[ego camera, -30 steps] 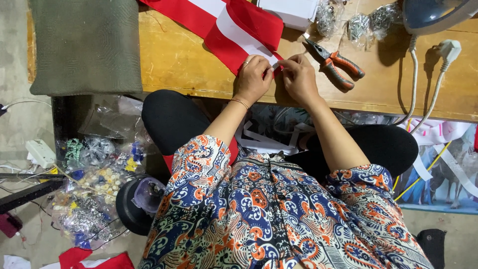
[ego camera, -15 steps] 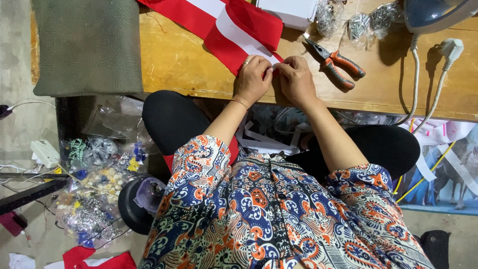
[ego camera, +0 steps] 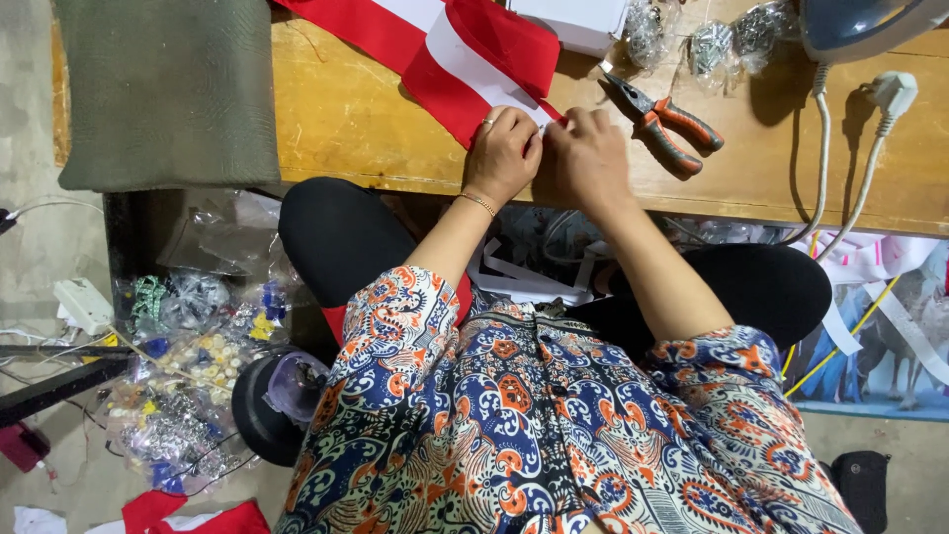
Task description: The person aligns red and white fabric strips, secures metal clips to the fabric with pliers, and trims the fabric using scissors on a wooden workbench.
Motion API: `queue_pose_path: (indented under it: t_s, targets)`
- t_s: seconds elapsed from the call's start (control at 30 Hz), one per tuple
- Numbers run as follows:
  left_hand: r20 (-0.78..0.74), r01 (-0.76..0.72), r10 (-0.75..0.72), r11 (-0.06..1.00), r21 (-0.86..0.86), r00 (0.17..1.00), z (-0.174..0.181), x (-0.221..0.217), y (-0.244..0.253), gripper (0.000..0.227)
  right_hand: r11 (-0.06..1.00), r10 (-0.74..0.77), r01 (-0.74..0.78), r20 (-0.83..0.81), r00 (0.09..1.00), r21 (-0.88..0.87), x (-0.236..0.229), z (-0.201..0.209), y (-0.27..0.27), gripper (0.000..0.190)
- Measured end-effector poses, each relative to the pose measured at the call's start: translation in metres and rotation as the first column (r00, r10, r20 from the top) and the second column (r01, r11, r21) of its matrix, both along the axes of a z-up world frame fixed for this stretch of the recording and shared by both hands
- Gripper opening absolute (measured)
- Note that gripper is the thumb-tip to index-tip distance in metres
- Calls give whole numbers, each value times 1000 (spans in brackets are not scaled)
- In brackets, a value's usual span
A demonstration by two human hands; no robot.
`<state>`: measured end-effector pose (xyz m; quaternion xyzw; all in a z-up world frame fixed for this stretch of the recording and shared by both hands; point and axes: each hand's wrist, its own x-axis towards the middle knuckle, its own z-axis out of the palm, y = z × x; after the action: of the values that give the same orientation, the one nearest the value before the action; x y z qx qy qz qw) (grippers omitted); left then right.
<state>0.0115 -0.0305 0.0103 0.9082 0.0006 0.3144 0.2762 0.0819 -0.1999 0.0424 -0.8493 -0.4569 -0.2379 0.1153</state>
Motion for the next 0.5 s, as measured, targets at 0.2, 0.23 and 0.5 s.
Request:
queue_pose_path:
  t_s: [0.2, 0.23, 0.5]
  targets:
    - [-18, 127, -128, 990, -64, 992, 27, 3, 7, 5, 775, -595, 336, -441, 672, -535, 24, 78, -47, 54]
    - [-30, 181, -184, 979, -93, 982, 25, 8, 10, 5, 797, -602, 310, -643, 473, -518, 18, 109, -50, 51]
    - [-63, 254, -255, 967, -24, 965, 27, 5, 6, 5, 821, -430, 186, -372, 822, -540, 30, 59, -88, 60]
